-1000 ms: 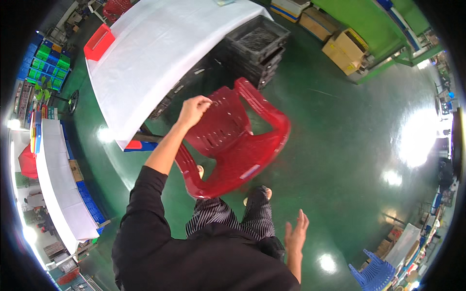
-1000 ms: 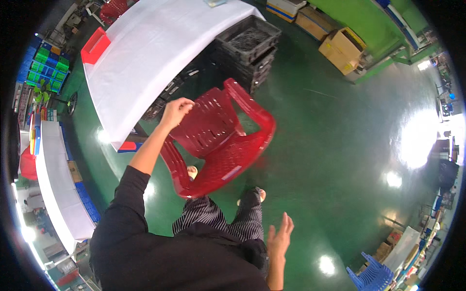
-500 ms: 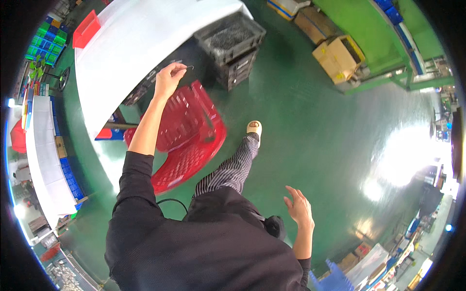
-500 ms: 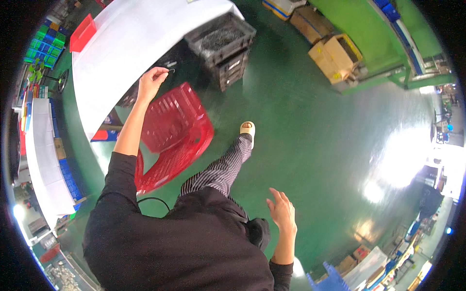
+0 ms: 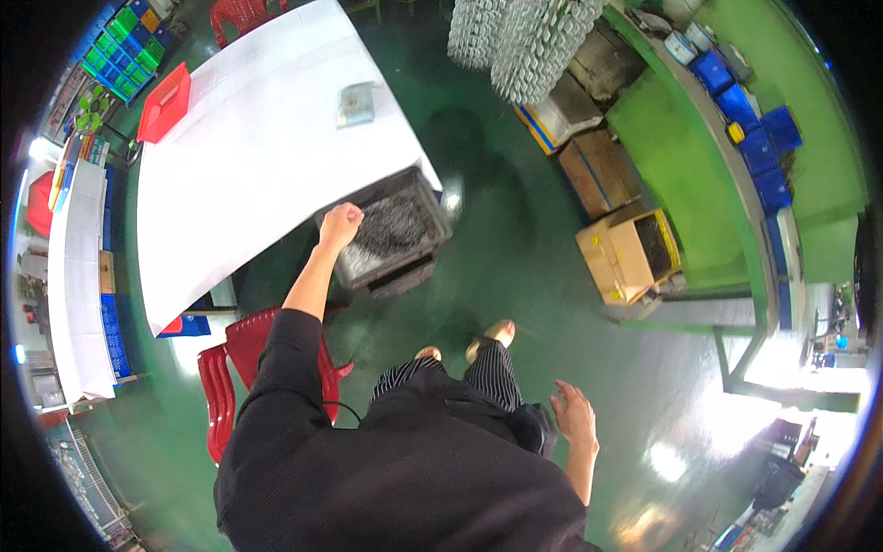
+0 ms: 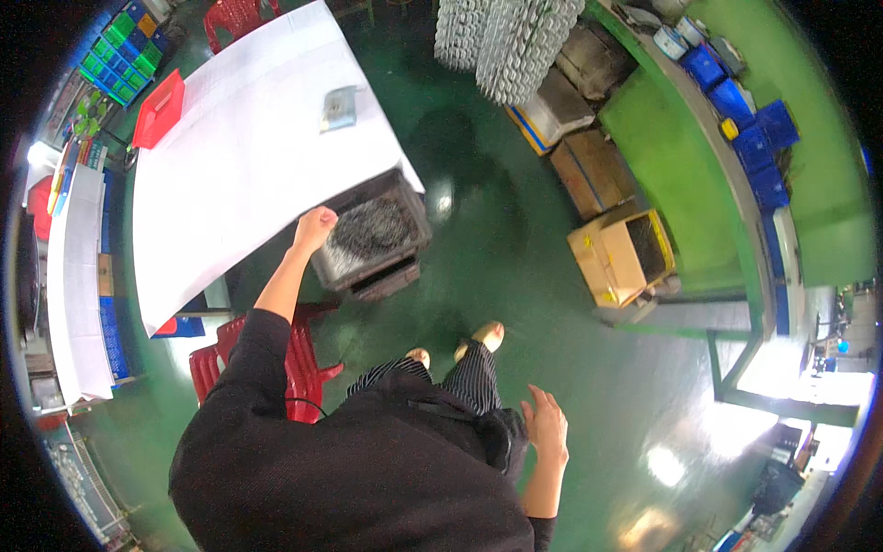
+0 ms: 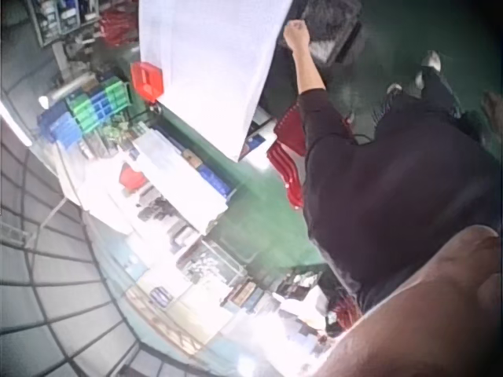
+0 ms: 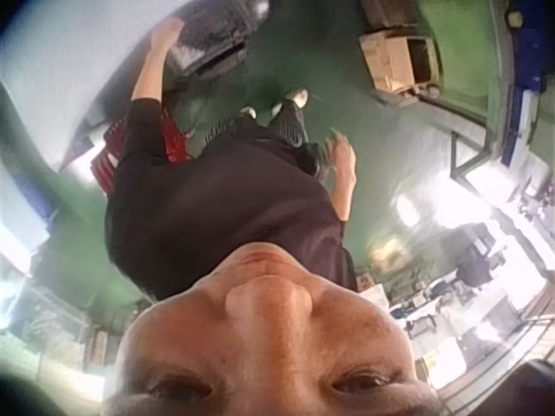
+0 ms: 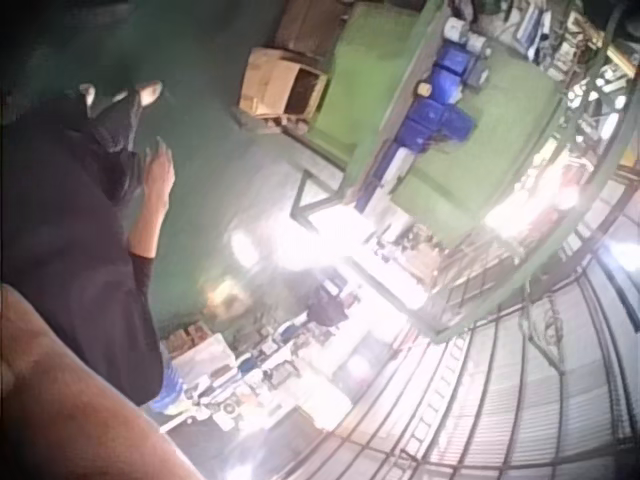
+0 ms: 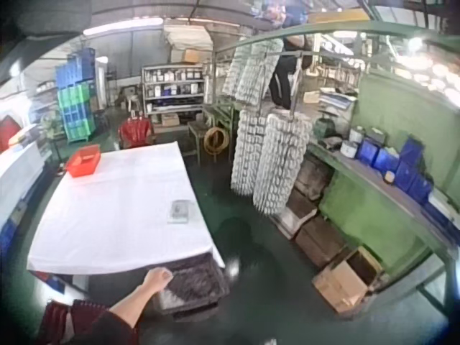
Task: The person walks to a table and repeatedly attaches small metal clips onto a rotating metal rack. They remove the clips from the rack and place them on the table, then reload them onto the rack. Another person sits nearby and also handles clips.
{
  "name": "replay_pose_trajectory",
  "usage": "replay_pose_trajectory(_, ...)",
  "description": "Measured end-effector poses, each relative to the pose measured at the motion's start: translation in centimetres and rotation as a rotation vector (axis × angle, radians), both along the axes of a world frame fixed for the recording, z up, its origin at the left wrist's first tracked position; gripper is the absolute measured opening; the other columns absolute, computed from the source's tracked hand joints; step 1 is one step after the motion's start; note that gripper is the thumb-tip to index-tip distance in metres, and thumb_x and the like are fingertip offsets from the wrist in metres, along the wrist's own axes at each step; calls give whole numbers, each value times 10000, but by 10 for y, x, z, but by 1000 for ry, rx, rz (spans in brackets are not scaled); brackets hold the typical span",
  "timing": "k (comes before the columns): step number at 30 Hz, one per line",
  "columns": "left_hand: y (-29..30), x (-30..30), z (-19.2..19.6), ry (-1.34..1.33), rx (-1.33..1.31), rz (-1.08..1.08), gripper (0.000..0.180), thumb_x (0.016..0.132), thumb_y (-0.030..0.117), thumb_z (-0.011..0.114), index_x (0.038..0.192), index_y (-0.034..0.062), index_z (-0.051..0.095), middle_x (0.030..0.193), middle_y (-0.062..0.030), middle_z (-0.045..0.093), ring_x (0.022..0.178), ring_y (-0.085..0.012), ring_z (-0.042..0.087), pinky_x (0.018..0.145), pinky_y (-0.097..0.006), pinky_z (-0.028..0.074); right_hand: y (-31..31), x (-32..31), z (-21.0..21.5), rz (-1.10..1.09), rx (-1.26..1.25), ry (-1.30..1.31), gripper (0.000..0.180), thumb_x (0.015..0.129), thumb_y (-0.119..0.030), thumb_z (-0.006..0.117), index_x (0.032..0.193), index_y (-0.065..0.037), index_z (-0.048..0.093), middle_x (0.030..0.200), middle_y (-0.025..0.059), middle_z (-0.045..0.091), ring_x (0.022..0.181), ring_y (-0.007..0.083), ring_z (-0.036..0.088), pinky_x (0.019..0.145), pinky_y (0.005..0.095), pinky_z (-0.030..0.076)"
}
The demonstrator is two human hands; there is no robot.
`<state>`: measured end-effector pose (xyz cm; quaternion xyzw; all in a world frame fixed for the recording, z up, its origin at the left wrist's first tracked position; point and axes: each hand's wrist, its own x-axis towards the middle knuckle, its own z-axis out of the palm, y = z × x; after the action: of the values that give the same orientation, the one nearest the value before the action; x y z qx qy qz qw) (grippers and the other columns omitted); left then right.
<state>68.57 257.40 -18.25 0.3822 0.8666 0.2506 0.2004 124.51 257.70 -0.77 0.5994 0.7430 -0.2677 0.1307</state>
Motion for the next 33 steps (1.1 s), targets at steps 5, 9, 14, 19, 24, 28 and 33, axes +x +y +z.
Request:
replay_pose_trajectory(5, 86, -14, -26, -55, 122, 137, 220, 825, 234, 582, 922, 48, 650, 909, -145, 673, 881, -280, 646, 791, -377, 489, 206, -5, -16, 199, 17, -58, 380, 839, -201, 595, 1207, -130, 534, 1134, 138, 585, 1010, 362, 567, 847, 446, 465)
replay_pose_trajectory(9, 130, 4, -49, -127, 72, 351, 250, 835, 261, 581, 930, 41, 656, 876, -154, 674, 872, -285, 649, 768, -367, 495, 384, -56, -8, 454, 249, 39, 355, 844, -209, 576, 1183, -110, 541, 1070, 166, 589, 956, 382, 568, 803, 461, 466)
replay_pose_trajectory(14, 176, 3, -70, -235, 192, 494, 265, 821, 249, 604, 965, 33, 656, 853, -144, 680, 795, -255, 662, 730, -346, 502, 533, -192, 82, 653, 432, 200, 275, 856, -186, 557, 1121, -114, 575, 999, 113, 614, 864, 336, 597, 735, 431, 481)
replay_pose_trajectory(19, 213, -94, -87, -580, 274, 839, 324, 845, 263, 595, 1080, 41, 602, 976, -88, 637, 790, -165, 617, 609, -310, 496, 620, -326, 157, 718, 922, 552, 178, 869, -123, 549, 1026, -80, 620, 954, 96, 642, 830, 315, 603, 713, 399, 478)
replay_pose_trajectory(24, 241, -197, -139, -913, 548, 1257, 580, 858, 327, 598, 1290, -8, 405, 1217, -202, 491, 971, -317, 580, 699, -429, 534, 682, -386, 201, 436, 1093, 674, 164, 887, -83, 538, 1018, -57, 633, 896, 106, 660, 812, 258, 635, 711, 329, 485)
replay_pose_trajectory(28, 274, -242, -159, -943, 549, 1377, 586, 816, 372, 659, 1203, -24, 468, 1040, -199, 524, 877, -332, 582, 654, -435, 531, 711, -409, 226, 275, 1134, 737, 172, 905, -71, 526, 1033, -24, 631, 845, 107, 670, 820, 182, 653, 727, 274, 485)
replay_pose_trajectory(33, 282, -265, -169, -886, 414, 1551, 533, 797, 309, 695, 1179, -5, 498, 1013, -187, 544, 841, -331, 569, 647, -426, 525, 754, -441, 247, 198, 1235, 870, 207, 910, -79, 533, 1090, -9, 608, 970, 94, 659, 901, 157, 630, 782, 274, 477)
